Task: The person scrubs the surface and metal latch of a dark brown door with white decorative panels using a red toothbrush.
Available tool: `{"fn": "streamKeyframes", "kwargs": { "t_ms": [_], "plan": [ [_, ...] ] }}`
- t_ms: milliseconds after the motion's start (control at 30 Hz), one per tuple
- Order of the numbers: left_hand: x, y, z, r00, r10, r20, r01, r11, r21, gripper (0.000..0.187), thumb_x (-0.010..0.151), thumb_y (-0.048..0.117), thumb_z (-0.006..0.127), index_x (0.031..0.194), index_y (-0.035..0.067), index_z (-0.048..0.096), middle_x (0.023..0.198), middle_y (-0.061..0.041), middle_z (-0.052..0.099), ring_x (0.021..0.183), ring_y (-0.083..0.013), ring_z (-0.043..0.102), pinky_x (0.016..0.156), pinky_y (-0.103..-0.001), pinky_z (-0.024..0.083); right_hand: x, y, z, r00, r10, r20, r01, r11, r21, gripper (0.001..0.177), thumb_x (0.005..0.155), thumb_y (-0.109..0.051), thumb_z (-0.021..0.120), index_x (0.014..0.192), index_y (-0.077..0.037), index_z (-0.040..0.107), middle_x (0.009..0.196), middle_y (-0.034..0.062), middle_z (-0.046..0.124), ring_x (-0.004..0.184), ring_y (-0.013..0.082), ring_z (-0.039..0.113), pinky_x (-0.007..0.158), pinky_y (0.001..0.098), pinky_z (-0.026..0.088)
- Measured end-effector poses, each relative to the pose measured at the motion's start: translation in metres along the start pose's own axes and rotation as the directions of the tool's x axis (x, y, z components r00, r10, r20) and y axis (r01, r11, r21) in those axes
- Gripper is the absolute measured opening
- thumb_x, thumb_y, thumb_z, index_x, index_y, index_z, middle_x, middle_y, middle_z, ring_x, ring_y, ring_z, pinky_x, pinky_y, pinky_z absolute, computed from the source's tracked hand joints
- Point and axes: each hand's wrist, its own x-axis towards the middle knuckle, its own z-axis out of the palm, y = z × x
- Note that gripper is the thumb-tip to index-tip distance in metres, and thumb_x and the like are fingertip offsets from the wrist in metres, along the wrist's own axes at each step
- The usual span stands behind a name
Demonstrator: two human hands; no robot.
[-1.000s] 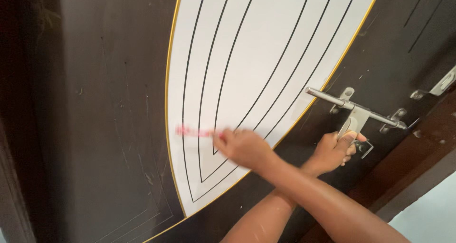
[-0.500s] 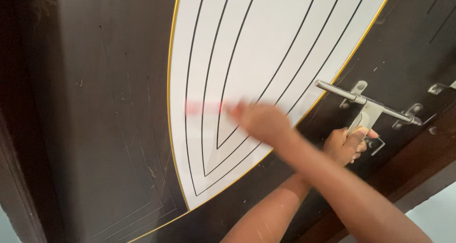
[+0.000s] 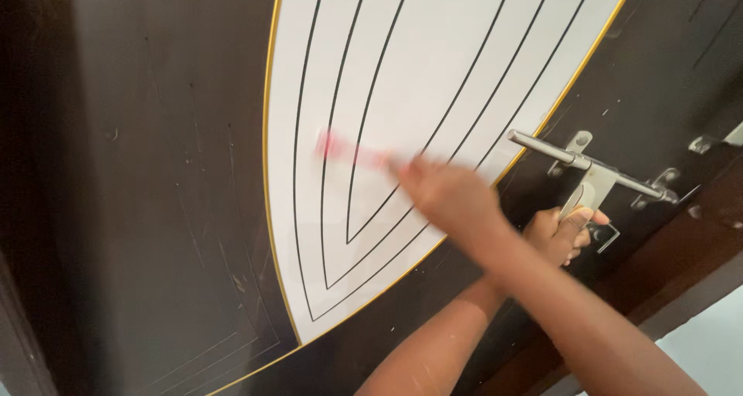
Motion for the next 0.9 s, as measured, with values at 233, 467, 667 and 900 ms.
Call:
{"fn": "streamKeyframes", "kwargs": {
  "t_ms": [233,467,667,900],
  "plan": [
    [0.005,-0.009,-0.005,0.999,0.026,0.031,-0.027,0.999,0.034,0.039,0.116,0.032,0.041,0.118,0.000,0.064,0.067,0.009,0.039,0.054,-0.0021,0.033,0.045,-0.022,0.031,-0.001,0.002,-0.011,0.970,-0.192,0.146,0.191,0.981,0.016,0.032,0.092,-0.013,0.060,0.123,-0.014,0.067,0.080,0.0043,0.064,0.061,0.0215,0.066,0.048,0.0369,0.052],
    [0.004,-0.003,-0.002,0.998,0.063,0.031,-0.063,0.998,0.012,0.038,0.116,0.031,0.041,0.120,-0.001,0.062,0.069,0.006,0.044,0.058,-0.0023,0.039,0.049,-0.020,0.036,-0.010,-0.023,-0.014,0.929,-0.224,0.294,0.209,0.975,0.081,0.043,0.084,-0.012,0.060,0.127,-0.014,0.065,0.076,0.0041,0.061,0.055,0.0223,0.065,0.046,0.0366,0.052],
    [0.009,-0.004,-0.004,0.999,0.025,0.030,-0.026,0.999,0.037,0.038,0.115,0.030,0.040,0.120,-0.001,0.062,0.070,0.006,0.046,0.058,-0.0030,0.040,0.050,-0.021,0.038,-0.021,-0.044,-0.007,0.896,-0.259,0.360,0.240,0.966,0.097,0.033,0.089,-0.015,0.061,0.121,-0.010,0.065,0.077,0.0039,0.060,0.056,0.0203,0.065,0.045,0.0374,0.052],
    [0.010,-0.015,-0.006,0.999,0.048,0.012,-0.049,0.999,0.010,0.036,0.116,0.028,0.042,0.119,-0.001,0.063,0.070,0.005,0.045,0.059,-0.0034,0.040,0.050,-0.020,0.037,0.009,-0.022,-0.022,0.992,0.122,0.018,-0.122,0.992,0.017,0.016,0.096,-0.022,0.071,0.112,-0.017,0.071,0.063,0.0054,0.054,0.044,0.0240,0.058,0.038,0.0397,0.044]
  ]
}}
